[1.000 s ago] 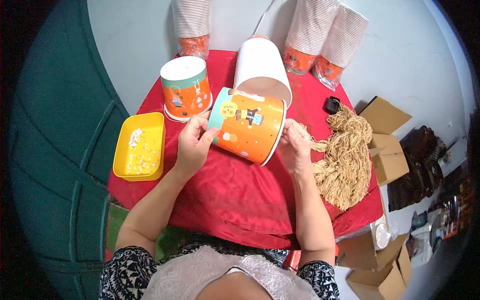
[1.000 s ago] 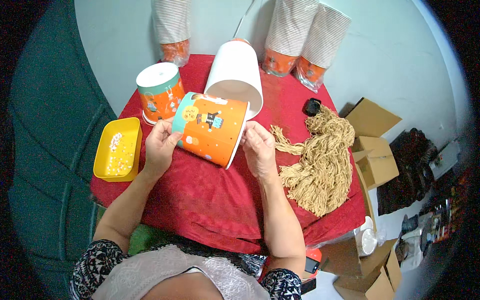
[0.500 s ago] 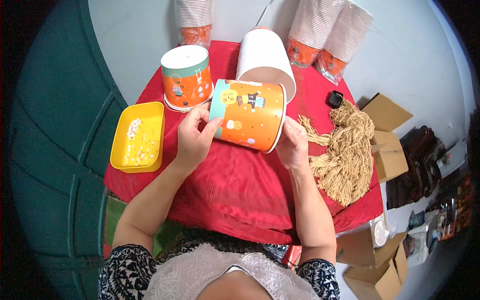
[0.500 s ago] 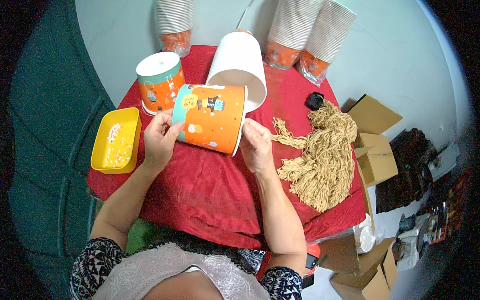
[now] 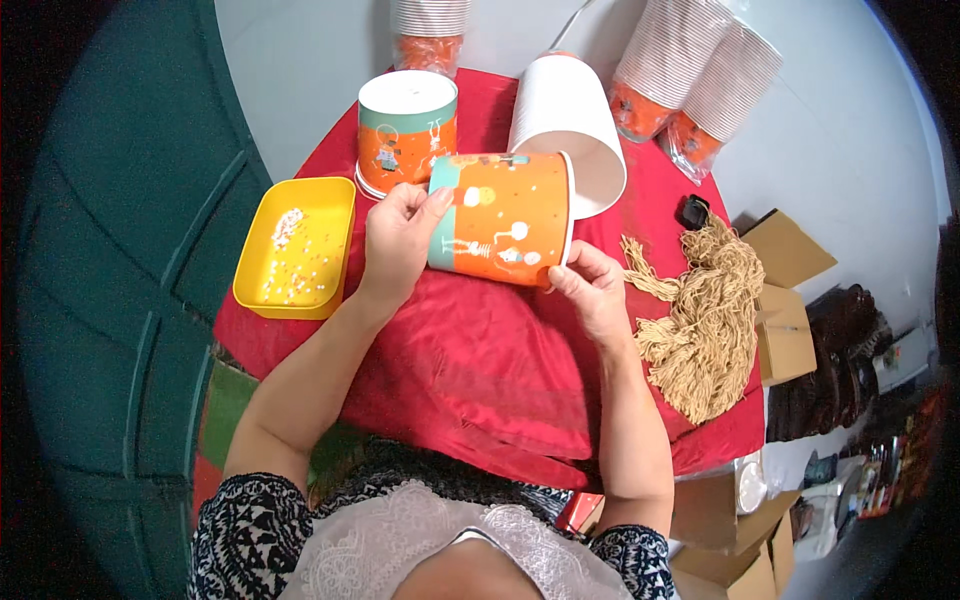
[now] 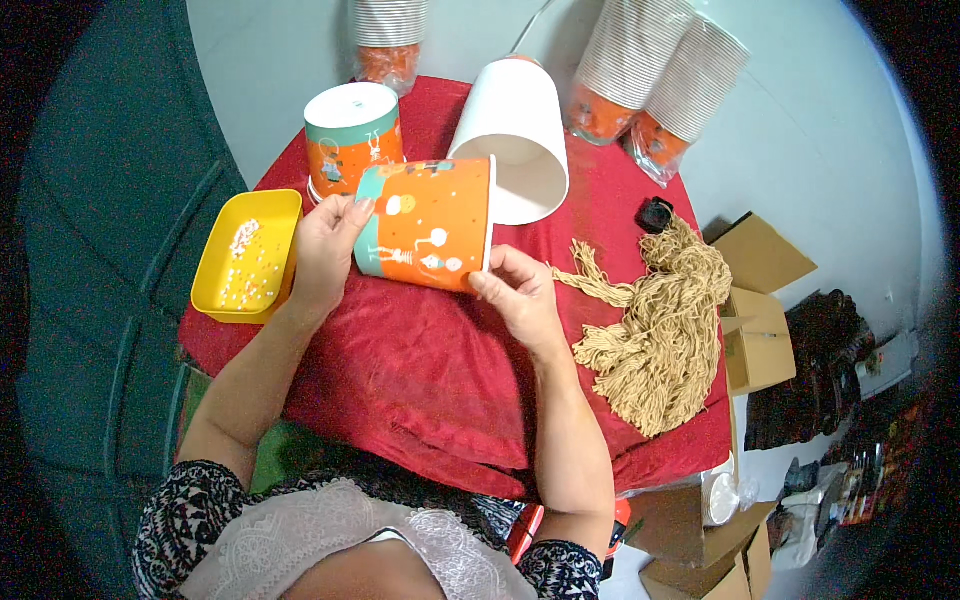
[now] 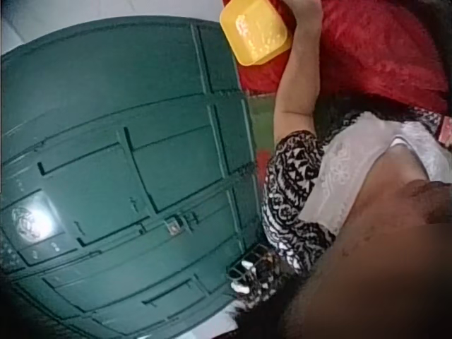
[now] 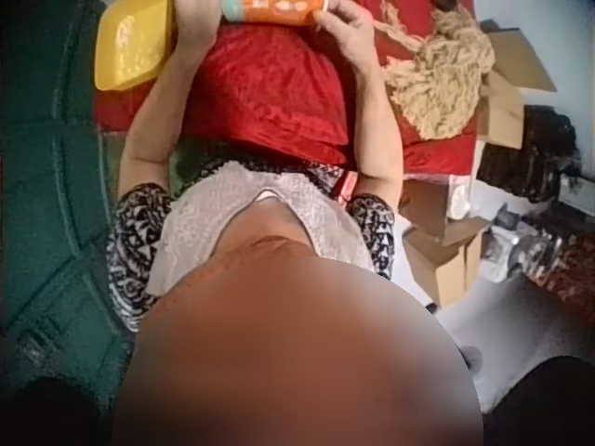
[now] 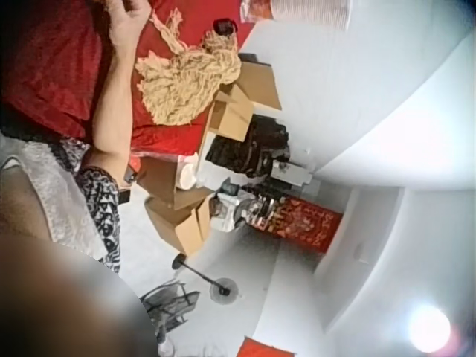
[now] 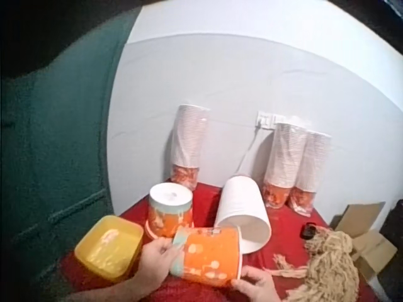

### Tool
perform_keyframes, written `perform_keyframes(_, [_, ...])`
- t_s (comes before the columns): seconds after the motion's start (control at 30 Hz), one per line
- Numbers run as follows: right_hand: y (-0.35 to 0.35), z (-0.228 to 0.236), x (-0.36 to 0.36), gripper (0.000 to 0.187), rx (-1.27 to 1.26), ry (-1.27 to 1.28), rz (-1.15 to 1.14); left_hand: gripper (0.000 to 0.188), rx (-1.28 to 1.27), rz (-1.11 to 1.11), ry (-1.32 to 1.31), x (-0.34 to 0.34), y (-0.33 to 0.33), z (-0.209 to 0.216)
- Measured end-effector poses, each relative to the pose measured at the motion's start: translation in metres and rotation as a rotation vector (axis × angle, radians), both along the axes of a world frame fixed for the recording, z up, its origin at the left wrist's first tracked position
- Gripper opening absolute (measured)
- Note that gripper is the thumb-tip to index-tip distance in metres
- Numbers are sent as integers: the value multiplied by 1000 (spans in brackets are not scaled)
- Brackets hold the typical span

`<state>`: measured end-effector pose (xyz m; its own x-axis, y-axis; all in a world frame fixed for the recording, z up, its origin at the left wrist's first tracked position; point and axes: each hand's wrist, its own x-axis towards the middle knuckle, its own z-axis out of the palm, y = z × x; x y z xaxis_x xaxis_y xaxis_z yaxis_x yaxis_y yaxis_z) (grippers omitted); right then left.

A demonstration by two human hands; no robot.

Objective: Attaching string handles to decorative paper buckets.

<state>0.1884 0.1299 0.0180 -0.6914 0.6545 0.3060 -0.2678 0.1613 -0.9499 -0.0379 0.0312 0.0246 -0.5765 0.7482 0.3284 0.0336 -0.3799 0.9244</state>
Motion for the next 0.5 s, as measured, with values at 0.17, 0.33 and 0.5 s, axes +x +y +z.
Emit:
perform_keyframes(0.17, [-4,6,-6,16,-157,186,-9,19,131,-28,233,-6,-6,3])
perform_keyframes(0.33, [5,-1,-2,21,-288,292,12,18,78,-33,305,-1,-12,6])
perform_keyframes(0.5, [-9,7,-9,27,-307,291,15,19,206,47,290,-2,-10,7])
